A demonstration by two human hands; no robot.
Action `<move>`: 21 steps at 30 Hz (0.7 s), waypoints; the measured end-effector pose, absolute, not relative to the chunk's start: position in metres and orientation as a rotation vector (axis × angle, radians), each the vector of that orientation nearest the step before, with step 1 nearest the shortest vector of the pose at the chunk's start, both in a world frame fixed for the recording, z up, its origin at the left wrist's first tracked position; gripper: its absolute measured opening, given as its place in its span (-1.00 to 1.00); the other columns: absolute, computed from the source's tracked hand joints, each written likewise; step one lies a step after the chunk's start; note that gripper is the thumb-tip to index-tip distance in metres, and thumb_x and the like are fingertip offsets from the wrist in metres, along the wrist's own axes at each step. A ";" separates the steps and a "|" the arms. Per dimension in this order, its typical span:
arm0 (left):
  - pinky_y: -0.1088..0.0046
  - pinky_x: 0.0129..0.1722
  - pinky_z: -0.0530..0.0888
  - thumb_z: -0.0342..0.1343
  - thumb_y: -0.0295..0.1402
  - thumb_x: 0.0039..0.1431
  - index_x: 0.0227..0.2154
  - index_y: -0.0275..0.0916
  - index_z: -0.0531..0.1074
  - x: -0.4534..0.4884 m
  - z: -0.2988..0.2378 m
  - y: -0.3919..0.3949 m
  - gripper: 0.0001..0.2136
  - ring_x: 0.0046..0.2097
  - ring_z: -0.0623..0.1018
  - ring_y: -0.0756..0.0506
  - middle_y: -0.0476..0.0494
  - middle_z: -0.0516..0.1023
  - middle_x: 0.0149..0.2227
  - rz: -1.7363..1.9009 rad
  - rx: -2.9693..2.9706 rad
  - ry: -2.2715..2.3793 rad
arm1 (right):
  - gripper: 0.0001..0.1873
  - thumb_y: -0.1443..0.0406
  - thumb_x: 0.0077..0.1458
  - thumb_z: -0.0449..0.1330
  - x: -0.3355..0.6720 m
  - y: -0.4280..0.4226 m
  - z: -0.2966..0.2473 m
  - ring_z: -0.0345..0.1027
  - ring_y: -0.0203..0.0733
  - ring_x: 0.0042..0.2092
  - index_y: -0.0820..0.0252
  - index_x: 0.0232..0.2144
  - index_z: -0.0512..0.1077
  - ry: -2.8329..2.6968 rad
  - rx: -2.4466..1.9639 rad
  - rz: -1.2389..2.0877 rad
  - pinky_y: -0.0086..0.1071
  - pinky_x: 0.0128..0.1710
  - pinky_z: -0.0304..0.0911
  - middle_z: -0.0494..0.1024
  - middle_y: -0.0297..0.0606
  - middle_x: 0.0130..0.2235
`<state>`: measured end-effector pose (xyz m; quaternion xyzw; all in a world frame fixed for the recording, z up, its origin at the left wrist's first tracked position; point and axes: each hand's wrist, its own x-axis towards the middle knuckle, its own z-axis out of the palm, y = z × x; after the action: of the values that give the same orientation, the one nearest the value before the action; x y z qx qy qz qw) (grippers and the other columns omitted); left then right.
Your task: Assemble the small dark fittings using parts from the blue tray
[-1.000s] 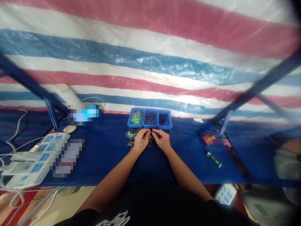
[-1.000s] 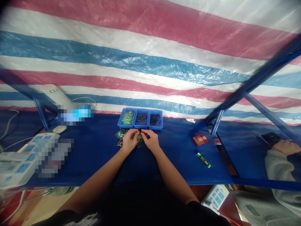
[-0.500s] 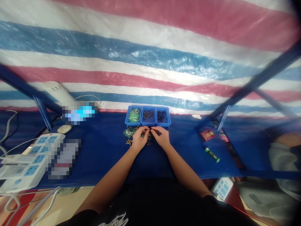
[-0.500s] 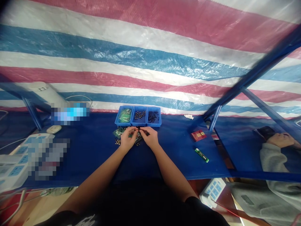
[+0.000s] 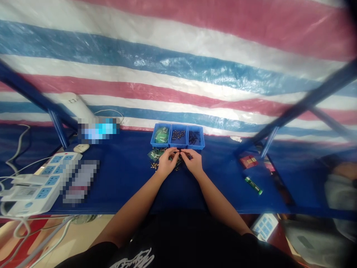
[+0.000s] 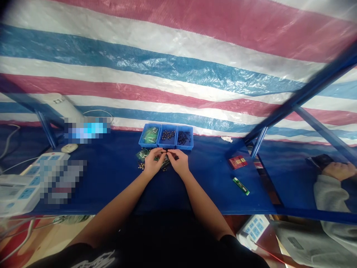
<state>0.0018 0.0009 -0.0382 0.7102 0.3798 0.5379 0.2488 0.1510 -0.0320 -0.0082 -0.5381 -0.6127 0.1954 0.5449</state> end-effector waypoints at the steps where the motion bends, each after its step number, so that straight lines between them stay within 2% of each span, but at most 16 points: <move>1: 0.46 -0.31 0.54 0.12 -0.30 0.22 -0.03 -0.21 0.32 0.002 -0.038 0.001 -0.72 -0.37 0.57 0.02 -0.14 0.58 -0.21 1.462 1.937 1.045 | -0.78 0.20 0.15 0.17 0.151 -0.032 -0.008 0.46 -0.19 -0.33 0.13 -0.23 0.55 -1.455 -1.282 0.460 -0.32 -0.25 0.41 0.60 -0.23 -0.28; 6: 0.49 -0.33 0.54 0.11 -0.29 0.22 -0.04 -0.20 0.34 0.001 -0.036 -0.002 -0.73 -0.36 0.59 0.01 -0.11 0.58 -0.25 1.432 1.930 1.112 | -0.78 0.19 0.15 0.16 0.150 -0.032 -0.008 0.47 -0.18 -0.33 0.12 -0.23 0.55 -1.453 -1.293 0.462 -0.31 -0.24 0.41 0.61 -0.22 -0.25; 14: 0.46 -0.30 0.54 0.12 -0.31 0.22 -0.02 -0.20 0.31 0.002 -0.035 -0.001 -0.71 -0.38 0.57 0.03 -0.16 0.58 -0.17 1.479 1.951 1.065 | -0.81 0.20 0.14 0.17 0.149 -0.032 -0.006 0.47 -0.17 -0.33 0.12 -0.27 0.55 -1.417 -1.290 0.461 -0.30 -0.24 0.41 0.61 -0.23 -0.28; 21: 0.44 -0.27 0.55 0.09 -0.31 0.24 -0.06 -0.20 0.37 0.002 -0.037 -0.001 -0.77 -0.34 0.59 -0.01 -0.15 0.57 -0.22 1.476 1.942 1.142 | -0.80 0.20 0.12 0.19 0.149 -0.033 -0.007 0.47 -0.19 -0.35 0.11 -0.23 0.55 -1.440 -1.275 0.474 -0.32 -0.27 0.41 0.61 -0.24 -0.27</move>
<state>0.0019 -0.0011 -0.0373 0.7030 0.4136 0.5343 0.2222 0.1491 -0.0329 -0.0072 -0.5383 -0.6078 0.2002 0.5484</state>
